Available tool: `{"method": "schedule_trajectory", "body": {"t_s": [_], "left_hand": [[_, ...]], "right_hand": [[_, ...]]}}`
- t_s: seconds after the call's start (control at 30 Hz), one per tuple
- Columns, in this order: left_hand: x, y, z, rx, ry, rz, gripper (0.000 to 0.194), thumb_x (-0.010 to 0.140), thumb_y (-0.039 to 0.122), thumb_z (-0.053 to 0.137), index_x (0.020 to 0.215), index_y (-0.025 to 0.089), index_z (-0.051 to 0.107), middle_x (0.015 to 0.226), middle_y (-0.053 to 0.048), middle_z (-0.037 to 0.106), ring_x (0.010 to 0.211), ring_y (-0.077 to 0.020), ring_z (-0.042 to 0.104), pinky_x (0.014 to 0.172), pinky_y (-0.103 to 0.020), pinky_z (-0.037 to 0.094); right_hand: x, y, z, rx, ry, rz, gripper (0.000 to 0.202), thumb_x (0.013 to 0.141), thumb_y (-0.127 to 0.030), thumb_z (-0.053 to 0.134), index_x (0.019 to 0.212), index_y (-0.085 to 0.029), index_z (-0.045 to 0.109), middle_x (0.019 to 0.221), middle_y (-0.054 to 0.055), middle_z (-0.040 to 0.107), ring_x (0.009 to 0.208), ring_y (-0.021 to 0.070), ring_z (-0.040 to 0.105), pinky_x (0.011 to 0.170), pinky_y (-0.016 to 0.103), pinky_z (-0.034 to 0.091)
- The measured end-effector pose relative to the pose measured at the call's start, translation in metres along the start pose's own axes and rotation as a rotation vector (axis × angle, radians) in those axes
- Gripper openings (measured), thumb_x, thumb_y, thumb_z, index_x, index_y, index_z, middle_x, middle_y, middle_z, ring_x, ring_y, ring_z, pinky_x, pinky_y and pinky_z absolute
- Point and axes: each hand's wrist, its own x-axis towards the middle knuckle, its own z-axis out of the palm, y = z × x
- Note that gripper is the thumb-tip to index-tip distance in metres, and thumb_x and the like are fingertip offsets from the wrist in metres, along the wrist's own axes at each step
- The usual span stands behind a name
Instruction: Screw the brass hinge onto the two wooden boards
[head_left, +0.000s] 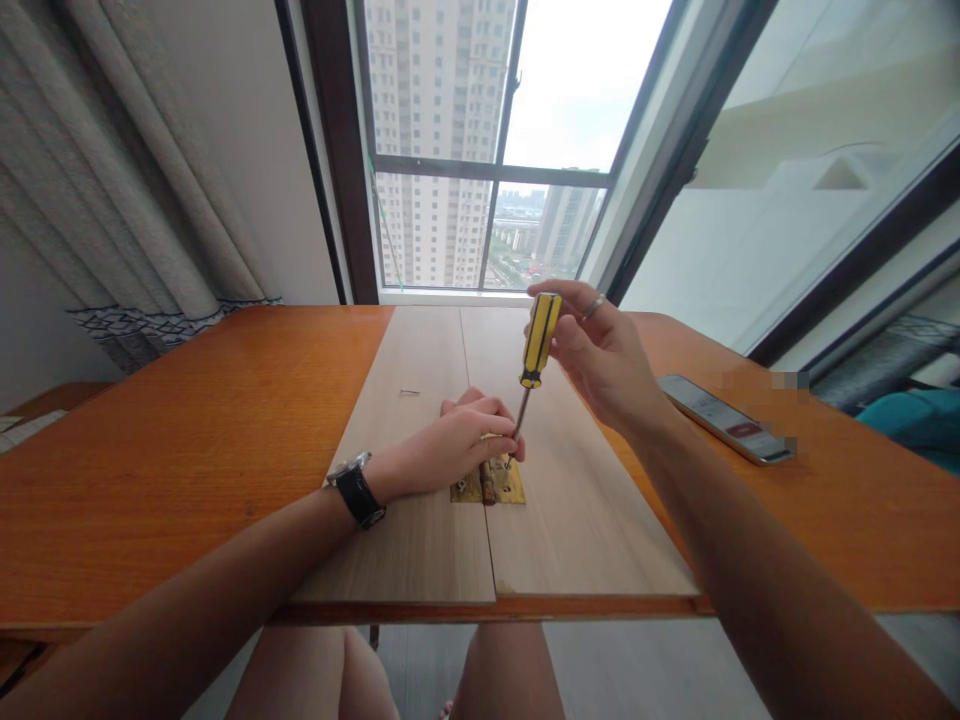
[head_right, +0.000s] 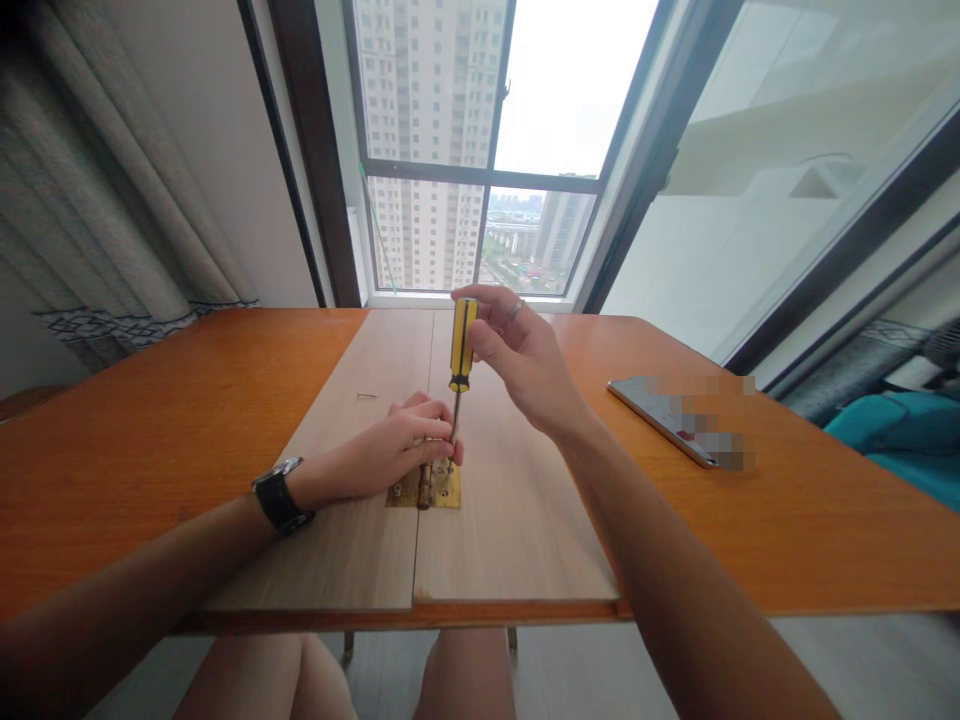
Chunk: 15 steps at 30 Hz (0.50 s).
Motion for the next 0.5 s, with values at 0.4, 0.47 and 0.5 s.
{"method": "schedule_trajectory", "body": {"t_s": [0.4,0.47,0.5], "left_hand": [[-0.001,0.002,-0.002,-0.04,-0.014,-0.024,0.031,0.101,0.026,0.046,0.088,0.019,0.073,0.105,-0.007,0.06,0.114,-0.0257,0.048,0.103,-0.045,0.036],[-0.002,0.001,-0.002,-0.093,0.035,-0.009,0.022,0.098,0.025,0.052,0.093,0.021,0.074,0.106,-0.006,0.061,0.116,-0.0255,0.048,0.103,-0.042,0.038],[-0.002,0.001,-0.002,-0.121,0.065,0.005,0.018,0.096,0.025,0.055,0.097,0.022,0.073,0.107,-0.006,0.062,0.117,-0.0249,0.048,0.103,-0.041,0.038]], "right_hand": [[-0.004,-0.01,-0.002,-0.026,-0.112,0.021,0.039,0.087,-0.038,0.07,0.123,-0.031,0.059,0.094,0.001,0.073,0.075,0.0188,0.071,0.07,0.039,0.059],[-0.004,-0.008,0.0,-0.029,-0.069,-0.003,0.039,0.082,-0.035,0.075,0.119,-0.03,0.062,0.09,0.0,0.073,0.07,0.0185,0.071,0.065,0.037,0.06],[-0.005,-0.007,0.002,-0.04,-0.038,-0.015,0.04,0.08,-0.034,0.077,0.118,-0.029,0.063,0.088,0.0,0.073,0.069,0.0188,0.071,0.064,0.037,0.06]]}}
